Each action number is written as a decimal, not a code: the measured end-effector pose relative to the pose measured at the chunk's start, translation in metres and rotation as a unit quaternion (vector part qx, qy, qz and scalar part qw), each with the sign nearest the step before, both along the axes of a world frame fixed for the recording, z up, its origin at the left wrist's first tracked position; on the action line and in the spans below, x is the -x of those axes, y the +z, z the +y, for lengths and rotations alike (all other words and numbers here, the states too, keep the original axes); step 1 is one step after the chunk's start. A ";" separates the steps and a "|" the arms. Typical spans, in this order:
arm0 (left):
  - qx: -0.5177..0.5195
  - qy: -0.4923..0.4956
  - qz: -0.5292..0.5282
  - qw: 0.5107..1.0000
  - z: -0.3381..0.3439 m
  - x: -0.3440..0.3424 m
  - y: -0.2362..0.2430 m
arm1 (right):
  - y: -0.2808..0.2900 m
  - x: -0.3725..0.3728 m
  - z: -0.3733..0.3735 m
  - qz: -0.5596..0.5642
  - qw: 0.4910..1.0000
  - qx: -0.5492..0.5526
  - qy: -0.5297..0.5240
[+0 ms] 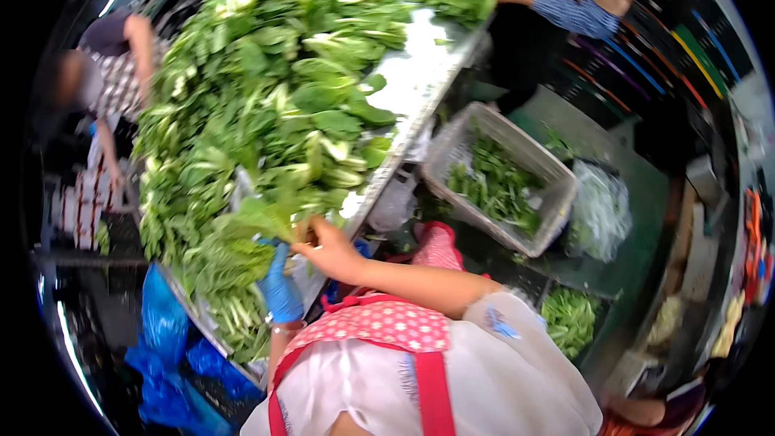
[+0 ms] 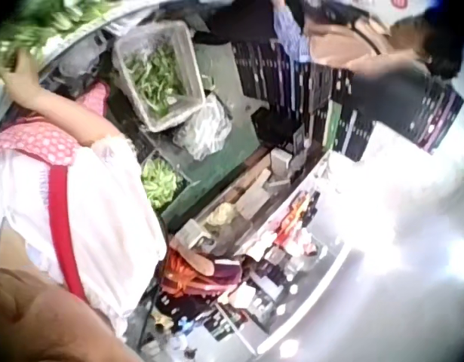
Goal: The person picks up bunches of leafy green vegetables from a pile on a metal table and trims the stems by hand before setting them aside.
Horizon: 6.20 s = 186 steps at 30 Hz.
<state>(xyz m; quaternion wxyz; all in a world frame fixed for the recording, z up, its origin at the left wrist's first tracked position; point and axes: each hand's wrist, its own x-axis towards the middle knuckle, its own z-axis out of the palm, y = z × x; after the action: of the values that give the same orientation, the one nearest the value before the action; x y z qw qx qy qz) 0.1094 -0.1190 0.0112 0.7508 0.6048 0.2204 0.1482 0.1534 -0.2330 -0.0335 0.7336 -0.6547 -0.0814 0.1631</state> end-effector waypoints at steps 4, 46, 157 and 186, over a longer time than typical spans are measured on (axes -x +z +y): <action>0.058 0.082 0.026 0.995 0.013 0.008 -0.024 | -0.010 0.005 0.006 0.075 0.989 -0.124 -0.032; 0.247 0.096 0.024 0.964 0.061 0.020 0.002 | 0.049 -0.058 -0.058 -0.472 0.770 0.426 0.052; 0.147 0.299 -0.037 0.942 0.069 0.068 -0.036 | -0.005 0.025 0.086 -0.297 0.936 -0.033 0.185; 0.090 0.266 -0.033 0.959 0.045 0.073 -0.010 | -0.010 0.020 0.086 0.051 0.981 -0.061 0.177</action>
<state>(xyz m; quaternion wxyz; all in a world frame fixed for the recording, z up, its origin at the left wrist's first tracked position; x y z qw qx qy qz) 0.0363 -0.0741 0.0010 0.7420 0.4492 0.3614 0.3421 0.1330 -0.1471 -0.0438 0.7352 -0.5746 -0.1677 0.3182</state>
